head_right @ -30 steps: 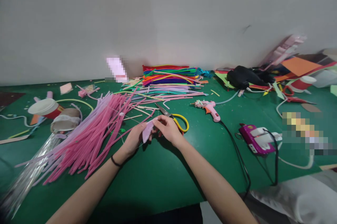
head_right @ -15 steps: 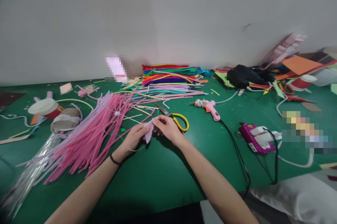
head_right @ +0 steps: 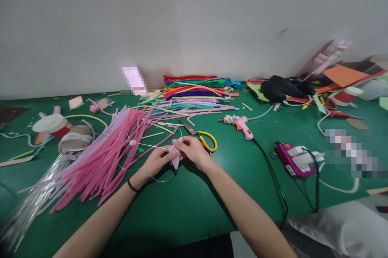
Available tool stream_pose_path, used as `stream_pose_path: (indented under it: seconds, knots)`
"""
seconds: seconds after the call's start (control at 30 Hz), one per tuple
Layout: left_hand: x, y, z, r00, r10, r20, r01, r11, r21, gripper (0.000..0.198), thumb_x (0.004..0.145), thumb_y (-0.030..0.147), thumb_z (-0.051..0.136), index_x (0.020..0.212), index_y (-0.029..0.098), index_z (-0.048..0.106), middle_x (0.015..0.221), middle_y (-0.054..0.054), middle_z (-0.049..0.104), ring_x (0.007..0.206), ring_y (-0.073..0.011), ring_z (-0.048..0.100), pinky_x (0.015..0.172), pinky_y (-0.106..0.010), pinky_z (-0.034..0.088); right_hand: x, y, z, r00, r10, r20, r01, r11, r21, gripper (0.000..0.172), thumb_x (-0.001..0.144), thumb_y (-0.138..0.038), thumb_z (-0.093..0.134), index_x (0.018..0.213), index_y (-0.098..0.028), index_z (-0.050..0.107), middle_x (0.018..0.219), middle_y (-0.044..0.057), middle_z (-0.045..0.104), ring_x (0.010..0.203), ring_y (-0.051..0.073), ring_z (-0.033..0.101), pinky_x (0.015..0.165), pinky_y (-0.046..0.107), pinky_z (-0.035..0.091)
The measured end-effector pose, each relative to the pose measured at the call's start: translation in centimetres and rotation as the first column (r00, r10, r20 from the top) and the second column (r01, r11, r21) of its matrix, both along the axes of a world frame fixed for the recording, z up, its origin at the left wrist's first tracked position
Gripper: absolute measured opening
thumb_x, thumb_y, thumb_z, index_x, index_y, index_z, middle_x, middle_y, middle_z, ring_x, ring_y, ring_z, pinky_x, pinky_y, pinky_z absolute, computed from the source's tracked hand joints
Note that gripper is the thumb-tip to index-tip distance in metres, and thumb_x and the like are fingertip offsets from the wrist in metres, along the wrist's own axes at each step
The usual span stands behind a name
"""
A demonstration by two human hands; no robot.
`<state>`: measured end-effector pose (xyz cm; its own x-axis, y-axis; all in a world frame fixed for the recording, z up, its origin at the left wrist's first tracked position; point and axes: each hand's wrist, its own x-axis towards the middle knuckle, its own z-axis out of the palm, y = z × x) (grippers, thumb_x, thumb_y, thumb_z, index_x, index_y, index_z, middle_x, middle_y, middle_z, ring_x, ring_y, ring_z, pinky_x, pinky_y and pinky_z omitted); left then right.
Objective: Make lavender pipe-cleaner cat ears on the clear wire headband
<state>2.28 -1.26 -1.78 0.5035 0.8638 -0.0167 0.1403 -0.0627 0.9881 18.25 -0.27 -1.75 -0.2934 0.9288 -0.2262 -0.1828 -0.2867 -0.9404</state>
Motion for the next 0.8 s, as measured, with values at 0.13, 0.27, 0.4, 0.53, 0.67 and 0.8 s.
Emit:
stream_pose_path:
  seconds: [0.13, 0.27, 0.4, 0.53, 0.67, 0.8]
  knots:
    - [-0.02, 0.06, -0.19, 1.0, -0.011, 0.004, 0.011, 1.0, -0.006, 0.036, 0.085, 0.045, 0.056, 0.08, 0.012, 0.069, 0.076, -0.005, 0.065, 0.06, -0.0122, 0.051, 0.058, -0.022, 0.041, -0.17, -0.08, 0.04, 0.999, -0.015, 0.034, 0.015, 1.0, -0.004, 0.046, 0.061, -0.06, 0.073, 0.068, -0.016, 0.059, 0.06, -0.002, 0.061, 0.049, 0.009, 0.054, 0.048, 0.022, 0.044]
    - [-0.01, 0.03, -0.1, 1.0, -0.008, 0.016, 0.008, 1.0, -0.022, 0.037, 0.085, 0.047, 0.056, 0.077, 0.013, 0.068, 0.072, -0.005, 0.065, 0.056, -0.0116, 0.05, 0.055, -0.023, 0.04, -0.36, -0.08, -0.36, 0.998, -0.027, 0.064, 0.025, 0.999, 0.035, 0.043, 0.065, -0.057, 0.072, 0.068, -0.017, 0.058, 0.059, -0.002, 0.06, 0.047, 0.009, 0.053, 0.046, 0.023, 0.043]
    - [0.22, -0.04, -0.03, 1.0, 0.022, 0.014, -0.022, 0.999, -0.023, 0.039, 0.083, 0.049, 0.057, 0.074, 0.013, 0.067, 0.071, -0.005, 0.065, 0.056, -0.0116, 0.05, 0.054, -0.022, 0.039, -0.35, -0.03, -0.41, 0.998, -0.028, 0.05, 0.026, 0.999, 0.045, 0.042, 0.068, -0.057, 0.07, 0.07, -0.018, 0.056, 0.059, -0.003, 0.058, 0.047, 0.009, 0.052, 0.046, 0.023, 0.042]
    - [0.47, -0.02, -0.03, 0.995, 0.098, 0.027, -0.098, 0.995, 0.0, 0.044, 0.084, 0.053, 0.054, 0.07, 0.013, 0.065, 0.063, -0.002, 0.06, 0.055, -0.0114, 0.049, 0.055, -0.022, 0.038, -0.14, -0.02, 0.13, 1.0, 0.021, -0.016, -0.02, 0.998, 0.064, 0.04, 0.07, -0.055, 0.07, 0.071, -0.017, 0.056, 0.062, -0.004, 0.056, 0.052, 0.008, 0.05, 0.049, 0.02, 0.04]
    - [0.4, 0.14, -0.22, 0.995, 0.093, 0.035, -0.093, 0.996, -0.009, 0.046, 0.085, 0.053, 0.053, 0.064, 0.013, 0.063, 0.058, -0.001, 0.058, 0.053, -0.0108, 0.046, 0.054, -0.022, 0.036, -0.11, -0.05, 0.21, 0.999, 0.049, -0.024, -0.047, 0.995, 0.087, 0.04, 0.069, -0.054, 0.071, 0.073, -0.017, 0.057, 0.061, -0.005, 0.054, 0.052, 0.007, 0.048, 0.049, 0.02, 0.039]
    - [0.15, 0.31, -0.33, 0.998, 0.053, 0.031, -0.052, 0.998, -0.04, 0.045, 0.086, 0.049, 0.052, 0.062, 0.013, 0.062, 0.055, -0.001, 0.056, 0.049, -0.0096, 0.043, 0.051, -0.022, 0.032, -0.35, -0.11, -0.28, 0.998, 0.048, -0.03, -0.046, 0.997, 0.055, 0.041, 0.068, -0.054, 0.072, 0.071, -0.017, 0.056, 0.061, -0.004, 0.054, 0.054, 0.008, 0.049, 0.05, 0.02, 0.039]
